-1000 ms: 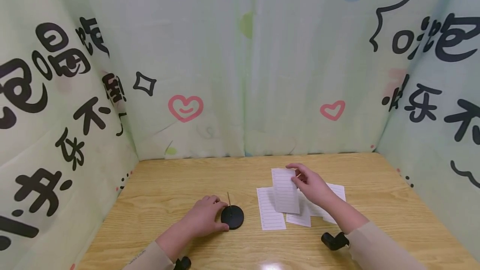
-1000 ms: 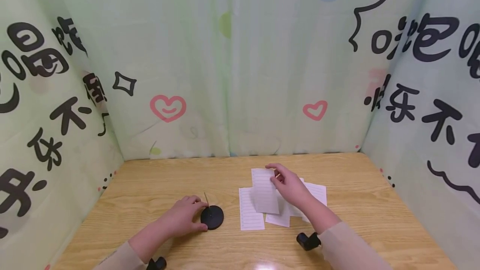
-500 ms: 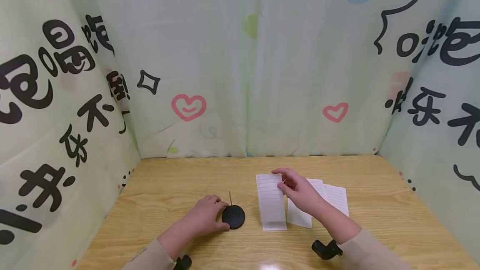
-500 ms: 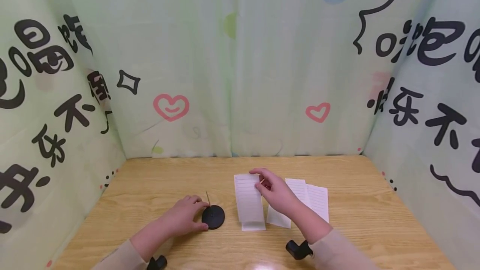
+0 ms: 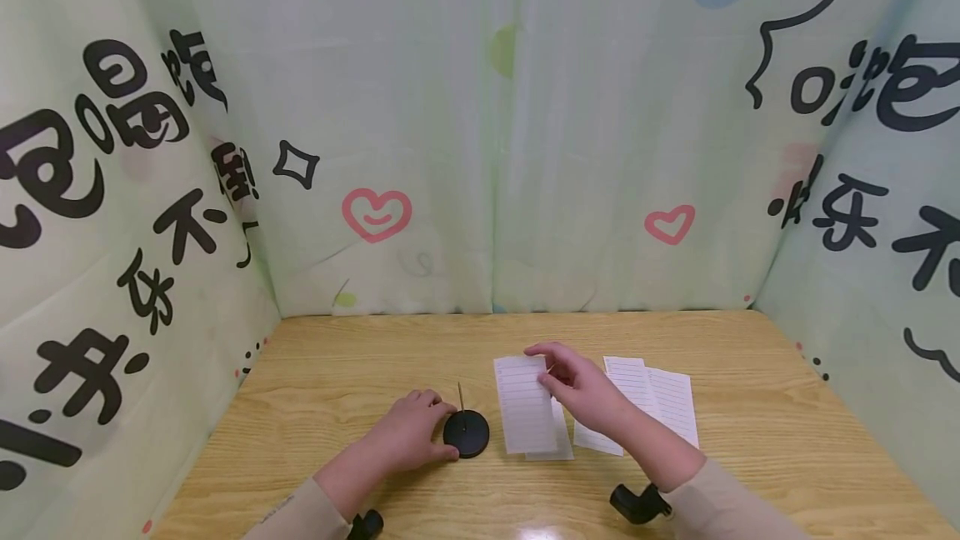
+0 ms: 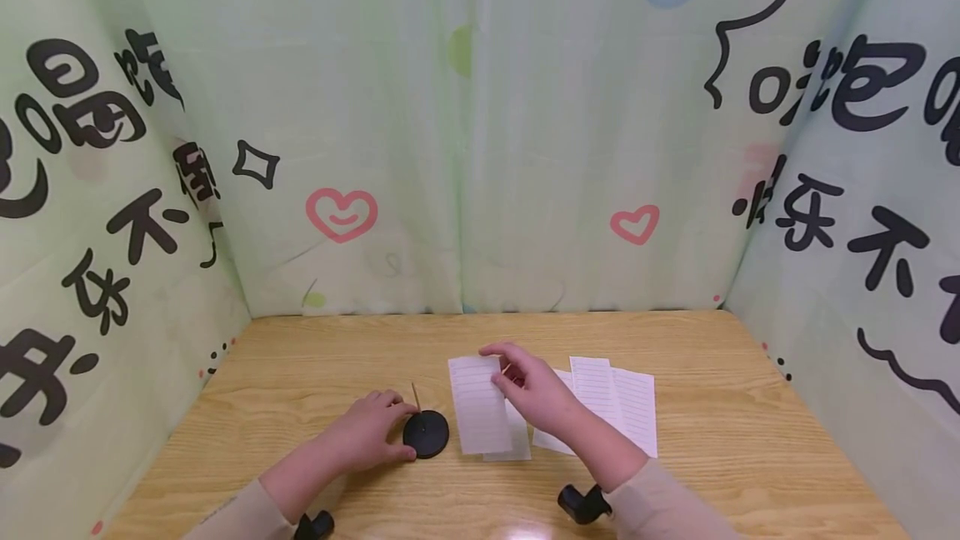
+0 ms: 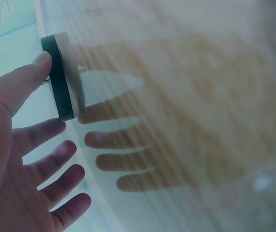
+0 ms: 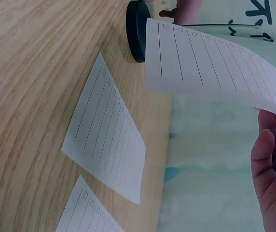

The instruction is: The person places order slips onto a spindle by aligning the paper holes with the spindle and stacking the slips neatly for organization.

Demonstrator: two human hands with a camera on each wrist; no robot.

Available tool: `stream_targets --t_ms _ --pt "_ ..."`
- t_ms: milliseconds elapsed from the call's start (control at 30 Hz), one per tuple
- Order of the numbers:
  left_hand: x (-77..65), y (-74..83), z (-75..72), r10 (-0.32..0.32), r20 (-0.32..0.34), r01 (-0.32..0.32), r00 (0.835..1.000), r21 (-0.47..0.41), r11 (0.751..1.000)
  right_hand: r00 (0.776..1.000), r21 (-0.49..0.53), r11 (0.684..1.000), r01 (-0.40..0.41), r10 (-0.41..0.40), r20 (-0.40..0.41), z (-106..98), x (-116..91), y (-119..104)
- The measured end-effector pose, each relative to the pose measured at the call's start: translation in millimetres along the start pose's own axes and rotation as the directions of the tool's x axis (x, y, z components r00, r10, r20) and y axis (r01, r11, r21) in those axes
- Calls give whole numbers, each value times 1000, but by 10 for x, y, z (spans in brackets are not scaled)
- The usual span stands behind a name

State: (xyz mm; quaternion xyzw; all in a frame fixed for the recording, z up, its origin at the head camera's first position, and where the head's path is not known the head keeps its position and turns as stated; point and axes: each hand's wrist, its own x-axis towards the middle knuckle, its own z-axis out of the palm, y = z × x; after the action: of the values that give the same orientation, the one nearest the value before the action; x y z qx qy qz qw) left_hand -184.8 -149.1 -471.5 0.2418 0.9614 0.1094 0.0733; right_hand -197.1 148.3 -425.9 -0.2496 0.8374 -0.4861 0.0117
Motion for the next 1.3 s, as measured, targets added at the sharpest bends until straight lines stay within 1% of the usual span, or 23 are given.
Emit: stream_targets --t_ms 233,400,533,767,967,1067,1133,1200,1300 --pt "-18 -30 -3 -2 -3 2 1000 -20 1000 1000 -2 1000 25 -25 14 50 11 -20" --pt "-34 -74 -3 -8 -34 7 999 -42 999 999 4 1000 29 -29 18 85 30 -31" --pt "-74 -96 -49 -23 -58 18 998 -84 996 999 10 1000 18 -18 28 127 44 -38" --pt "-129 -86 -140 -43 -126 22 991 -164 986 999 11 1000 2 -2 43 191 53 -77" --pt "-151 -51 -198 -58 -200 5 978 -256 967 999 24 999 30 -31 33 244 77 -101" --pt "-147 -14 -224 -82 -232 4 969 -318 948 999 39 998 40 -41 32 274 93 -117" --pt "-139 17 -241 -107 -248 7 963 -374 927 999 46 998 33 -34 35 292 104 -137" --pt "-125 49 -261 -139 -257 11 956 -444 896 999 56 998 25 -28 42 312 114 -161" --pt "-104 95 -286 -185 -267 10 946 -543 840 998 70 997 18 -22 56 348 134 -186"
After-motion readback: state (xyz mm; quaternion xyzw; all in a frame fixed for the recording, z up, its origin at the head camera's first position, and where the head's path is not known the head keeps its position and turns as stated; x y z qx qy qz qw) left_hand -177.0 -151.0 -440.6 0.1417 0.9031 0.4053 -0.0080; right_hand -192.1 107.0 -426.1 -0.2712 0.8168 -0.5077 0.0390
